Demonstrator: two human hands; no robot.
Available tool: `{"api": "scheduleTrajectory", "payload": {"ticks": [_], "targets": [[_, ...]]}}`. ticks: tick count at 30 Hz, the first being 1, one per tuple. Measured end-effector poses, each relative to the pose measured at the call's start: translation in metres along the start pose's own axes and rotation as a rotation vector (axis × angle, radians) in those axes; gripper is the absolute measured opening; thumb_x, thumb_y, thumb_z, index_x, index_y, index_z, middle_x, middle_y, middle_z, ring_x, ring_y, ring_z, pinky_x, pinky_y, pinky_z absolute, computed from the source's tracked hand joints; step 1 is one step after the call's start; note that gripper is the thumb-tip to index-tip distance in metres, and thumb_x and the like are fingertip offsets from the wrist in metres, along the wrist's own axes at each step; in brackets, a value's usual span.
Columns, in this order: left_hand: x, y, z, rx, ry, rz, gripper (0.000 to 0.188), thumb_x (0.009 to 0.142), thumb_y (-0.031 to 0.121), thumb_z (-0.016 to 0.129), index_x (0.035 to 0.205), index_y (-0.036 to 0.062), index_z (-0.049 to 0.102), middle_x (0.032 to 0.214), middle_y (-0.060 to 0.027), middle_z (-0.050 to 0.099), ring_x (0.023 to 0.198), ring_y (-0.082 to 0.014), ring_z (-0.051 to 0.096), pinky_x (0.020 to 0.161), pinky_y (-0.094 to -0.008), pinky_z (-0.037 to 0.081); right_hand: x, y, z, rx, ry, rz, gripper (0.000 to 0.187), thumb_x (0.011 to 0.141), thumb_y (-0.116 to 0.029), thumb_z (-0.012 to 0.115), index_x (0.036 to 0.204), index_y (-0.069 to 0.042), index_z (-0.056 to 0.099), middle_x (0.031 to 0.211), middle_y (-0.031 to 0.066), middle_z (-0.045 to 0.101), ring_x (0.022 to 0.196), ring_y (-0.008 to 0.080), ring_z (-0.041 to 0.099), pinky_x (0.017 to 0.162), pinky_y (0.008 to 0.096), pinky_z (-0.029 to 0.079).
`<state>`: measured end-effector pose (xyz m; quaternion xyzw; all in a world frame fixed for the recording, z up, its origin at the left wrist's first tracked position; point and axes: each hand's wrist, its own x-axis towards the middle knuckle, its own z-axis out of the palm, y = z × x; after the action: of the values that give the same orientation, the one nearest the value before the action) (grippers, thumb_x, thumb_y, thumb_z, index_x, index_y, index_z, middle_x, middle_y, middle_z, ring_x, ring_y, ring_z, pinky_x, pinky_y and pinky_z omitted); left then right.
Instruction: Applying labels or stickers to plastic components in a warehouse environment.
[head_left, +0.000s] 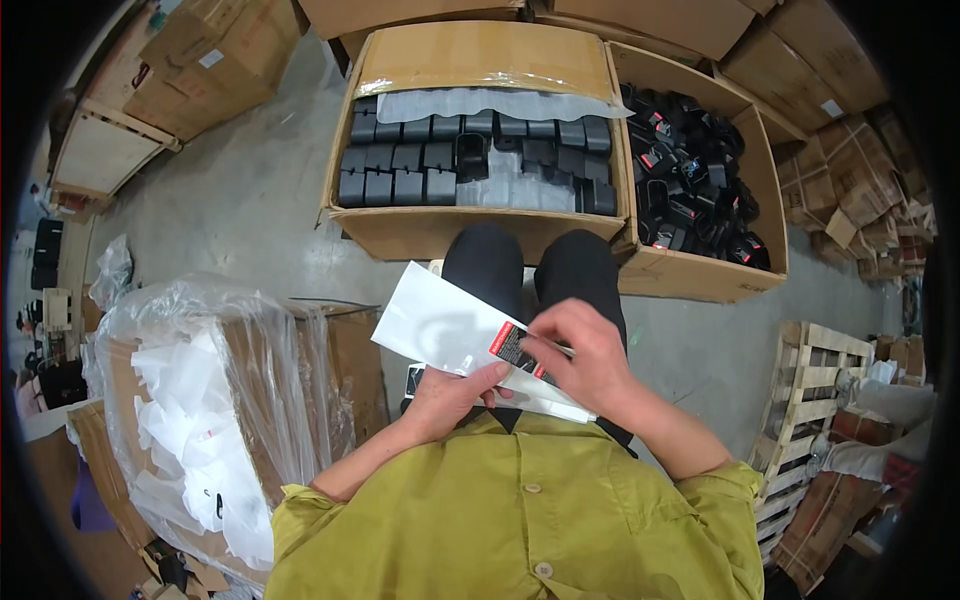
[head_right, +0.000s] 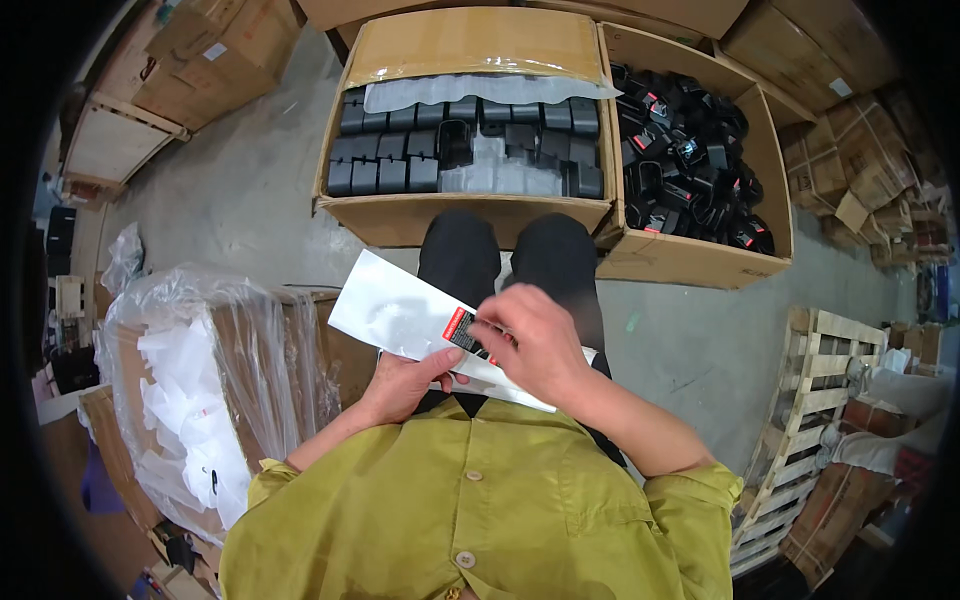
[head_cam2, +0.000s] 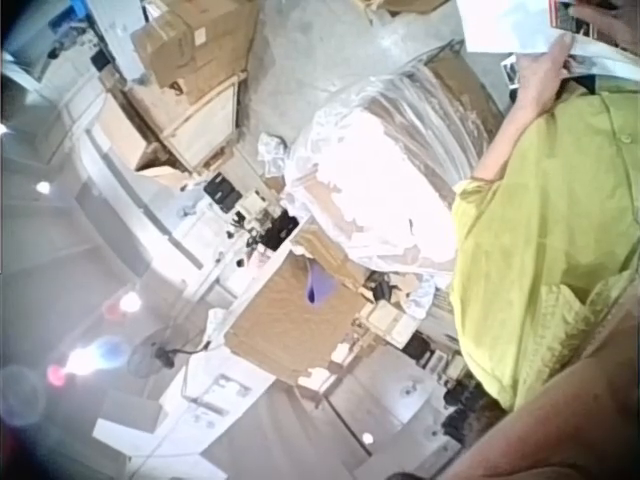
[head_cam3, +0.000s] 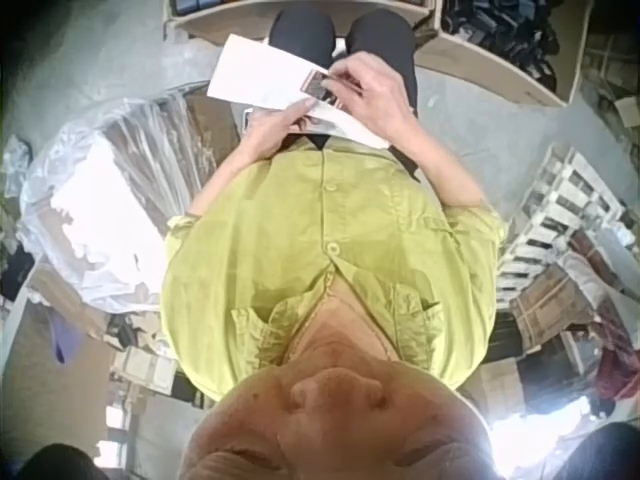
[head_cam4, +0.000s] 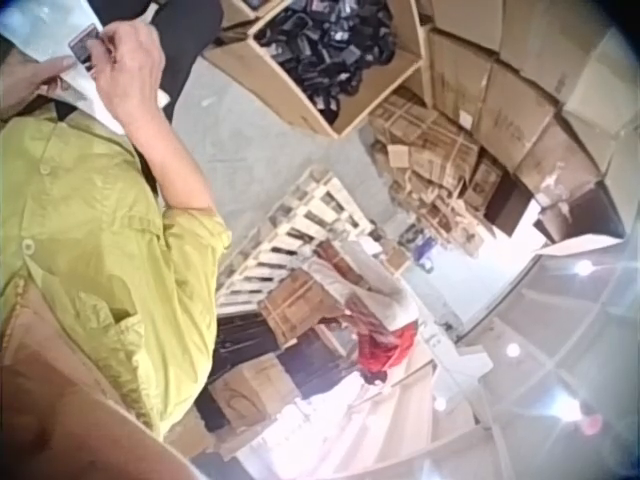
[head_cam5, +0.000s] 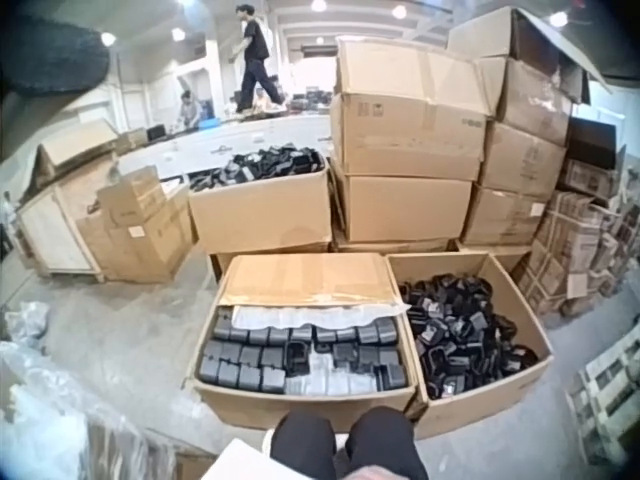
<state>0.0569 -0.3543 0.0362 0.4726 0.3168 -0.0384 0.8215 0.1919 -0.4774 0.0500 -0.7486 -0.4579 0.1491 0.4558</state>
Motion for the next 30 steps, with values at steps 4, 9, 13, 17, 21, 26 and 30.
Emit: {"api": "scheduleTrajectory", "payload": {"ticks": [4, 9, 13, 17, 21, 26, 30], "targets": [[-0.003, 0.006, 0.002, 0.068, -0.047, -0.012, 0.018, 0.083, 0.013, 0.054, 0.094, -0.0016, 0.054, 0.079, -0.006, 0.059, 0.062, -0.0113, 0.056, 0.052, -0.0215, 0.044, -0.007, -0.001, -0.001, -0.015, -0.17, -0.035, 0.022, 0.064, -0.008, 0.069, 0.082, -0.002, 0.059, 0.073, 0.0074, 0.057, 0.062, 0.0209, 0.055, 0.056, 0.0311, 0.045], [0.0, -0.004, -0.006, 0.142, -0.173, 0.024, 0.019, 0.086, 0.014, 0.048, 0.095, -0.0012, 0.054, 0.08, -0.0065, 0.059, 0.066, -0.0113, 0.056, 0.055, -0.0226, 0.045, -0.008, -0.002, 0.002, 0.008, -0.198, -0.054, 0.015, 0.066, -0.007, 0.066, 0.079, -0.001, 0.061, 0.069, 0.0084, 0.058, 0.063, 0.022, 0.056, 0.057, 0.0312, 0.045], [-0.002, -0.006, -0.012, 0.261, -0.281, 0.0, 0.023, 0.088, 0.016, 0.046, 0.104, 0.0002, 0.05, 0.083, -0.0079, 0.058, 0.067, -0.012, 0.055, 0.058, -0.023, 0.045, -0.006, -0.001, -0.002, 0.042, -0.25, -0.019, 0.009, 0.068, -0.002, 0.06, 0.076, 0.0, 0.06, 0.069, 0.0098, 0.058, 0.059, 0.0211, 0.056, 0.054, 0.0298, 0.045], [-0.005, -0.011, -0.01, 0.075, -0.239, -0.013, 0.026, 0.089, 0.018, 0.045, 0.108, 0.0, 0.047, 0.087, -0.0092, 0.058, 0.068, -0.0129, 0.055, 0.058, -0.0232, 0.045, -0.005, 0.001, -0.001, 0.124, 0.028, 0.167, 0.003, 0.069, -0.003, 0.057, 0.072, -0.002, 0.057, 0.064, 0.0108, 0.055, 0.053, 0.0239, 0.055, 0.048, 0.0297, 0.044], [-0.024, -0.014, -0.011, -0.315, -0.061, -0.366, 0.03, 0.089, 0.021, 0.044, 0.11, -0.0007, 0.047, 0.09, -0.0082, 0.058, 0.076, -0.0149, 0.057, 0.069, -0.0262, 0.047, -0.006, 0.016, -0.01, 0.061, 0.101, 0.279, 0.003, 0.069, -0.004, 0.057, 0.069, -0.001, 0.056, 0.063, 0.0099, 0.055, 0.051, 0.0211, 0.055, 0.048, 0.0283, 0.043], [-0.053, 0.025, -0.024, 0.27, -0.336, -0.453, 0.031, 0.09, 0.023, 0.044, 0.105, -0.0026, 0.053, 0.101, -0.0082, 0.056, 0.094, -0.0136, 0.053, 0.083, -0.0225, 0.039, -0.01, 0.004, -0.016, -0.063, 0.057, 0.213, 0.003, 0.067, -0.005, 0.058, 0.068, -0.004, 0.055, 0.064, 0.0076, 0.056, 0.053, 0.022, 0.055, 0.048, 0.0297, 0.044], [-0.025, 0.026, 0.004, 0.164, -0.135, -0.006, 0.032, 0.083, 0.002, 0.043, 0.115, -0.0029, 0.045, 0.104, -0.0086, 0.055, 0.098, -0.0154, 0.052, 0.084, -0.0258, 0.041, -0.002, -0.007, 0.006, -0.278, 0.138, -0.165, 0.011, 0.064, -0.004, 0.061, 0.07, -0.007, 0.053, 0.066, 0.0051, 0.053, 0.06, 0.0225, 0.054, 0.049, 0.0309, 0.044]]}}
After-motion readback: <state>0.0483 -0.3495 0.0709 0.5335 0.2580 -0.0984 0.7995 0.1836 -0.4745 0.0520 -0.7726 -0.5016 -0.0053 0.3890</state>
